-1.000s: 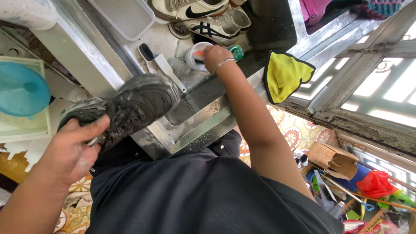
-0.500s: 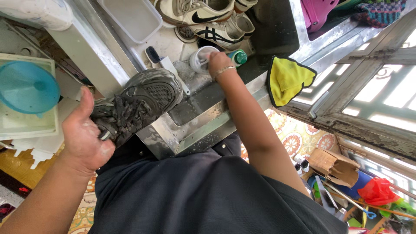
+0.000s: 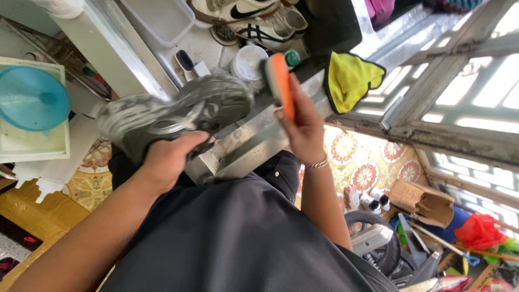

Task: The person scrubs a grey sneaker and its insole with an orange brush in a sink. They rinse the shoe under running water and continue scrubbing the insole with the brush. The person handles the shoe and insole individually, focusing on different areas of the footwear.

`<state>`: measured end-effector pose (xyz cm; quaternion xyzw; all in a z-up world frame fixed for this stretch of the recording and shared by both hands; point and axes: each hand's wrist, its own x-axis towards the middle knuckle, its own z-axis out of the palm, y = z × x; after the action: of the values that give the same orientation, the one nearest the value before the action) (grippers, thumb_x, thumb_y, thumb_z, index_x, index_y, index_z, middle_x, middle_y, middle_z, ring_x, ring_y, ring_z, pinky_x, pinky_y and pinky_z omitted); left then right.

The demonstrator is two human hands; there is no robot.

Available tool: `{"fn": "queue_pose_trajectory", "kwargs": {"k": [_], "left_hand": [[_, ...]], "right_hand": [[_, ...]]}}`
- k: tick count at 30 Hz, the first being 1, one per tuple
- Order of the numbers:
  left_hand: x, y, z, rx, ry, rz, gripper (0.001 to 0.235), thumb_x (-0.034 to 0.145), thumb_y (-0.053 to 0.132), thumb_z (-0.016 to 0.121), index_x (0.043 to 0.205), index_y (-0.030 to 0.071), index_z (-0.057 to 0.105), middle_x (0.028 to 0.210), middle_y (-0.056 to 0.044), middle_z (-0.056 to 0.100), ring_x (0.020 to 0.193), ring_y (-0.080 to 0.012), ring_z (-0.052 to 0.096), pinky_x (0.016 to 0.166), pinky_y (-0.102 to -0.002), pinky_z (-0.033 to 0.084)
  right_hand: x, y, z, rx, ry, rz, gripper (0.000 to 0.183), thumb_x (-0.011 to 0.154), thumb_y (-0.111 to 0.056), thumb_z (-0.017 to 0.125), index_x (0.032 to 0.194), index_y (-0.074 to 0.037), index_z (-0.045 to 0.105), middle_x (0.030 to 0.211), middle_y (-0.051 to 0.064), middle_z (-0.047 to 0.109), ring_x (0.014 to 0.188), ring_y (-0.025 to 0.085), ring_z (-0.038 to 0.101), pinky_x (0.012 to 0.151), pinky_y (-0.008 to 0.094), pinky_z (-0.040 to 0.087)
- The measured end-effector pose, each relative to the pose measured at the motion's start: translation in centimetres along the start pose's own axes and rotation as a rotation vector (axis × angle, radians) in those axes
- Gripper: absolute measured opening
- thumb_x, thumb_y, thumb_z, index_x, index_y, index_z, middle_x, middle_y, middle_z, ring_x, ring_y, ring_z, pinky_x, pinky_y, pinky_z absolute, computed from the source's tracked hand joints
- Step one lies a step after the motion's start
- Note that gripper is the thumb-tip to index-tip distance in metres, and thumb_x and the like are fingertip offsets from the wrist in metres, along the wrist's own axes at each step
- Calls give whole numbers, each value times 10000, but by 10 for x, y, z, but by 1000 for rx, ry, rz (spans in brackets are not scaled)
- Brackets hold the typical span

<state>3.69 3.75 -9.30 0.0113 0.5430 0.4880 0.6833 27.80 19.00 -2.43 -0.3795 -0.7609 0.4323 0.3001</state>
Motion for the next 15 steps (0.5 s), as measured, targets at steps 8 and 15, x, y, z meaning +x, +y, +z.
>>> {"fn": "queue_pose_trajectory", "kwargs": {"k": [8,15], "left_hand": [[67,-78,14,1051,-331,265,459,1068,380,495,1335,62,690,1165,-134,716,1033,-242,689,908,-343,474],[67,-92,6,1201,-234,-203,667,906,581,683,1103,-48,784,1107,-205,782,1039,-259,737,926,-329,534]], "right_hand": [[-43,-15,30,-276,-91,19,799,985,2,648,1652,-54,212,1302,187,534,1150,364,602,987,372,530],[-42,2,44,-613,193,-29,640,1010,-137,709,1578,-167,417,1160,66,616,872,267,688,716,385,550]]}}
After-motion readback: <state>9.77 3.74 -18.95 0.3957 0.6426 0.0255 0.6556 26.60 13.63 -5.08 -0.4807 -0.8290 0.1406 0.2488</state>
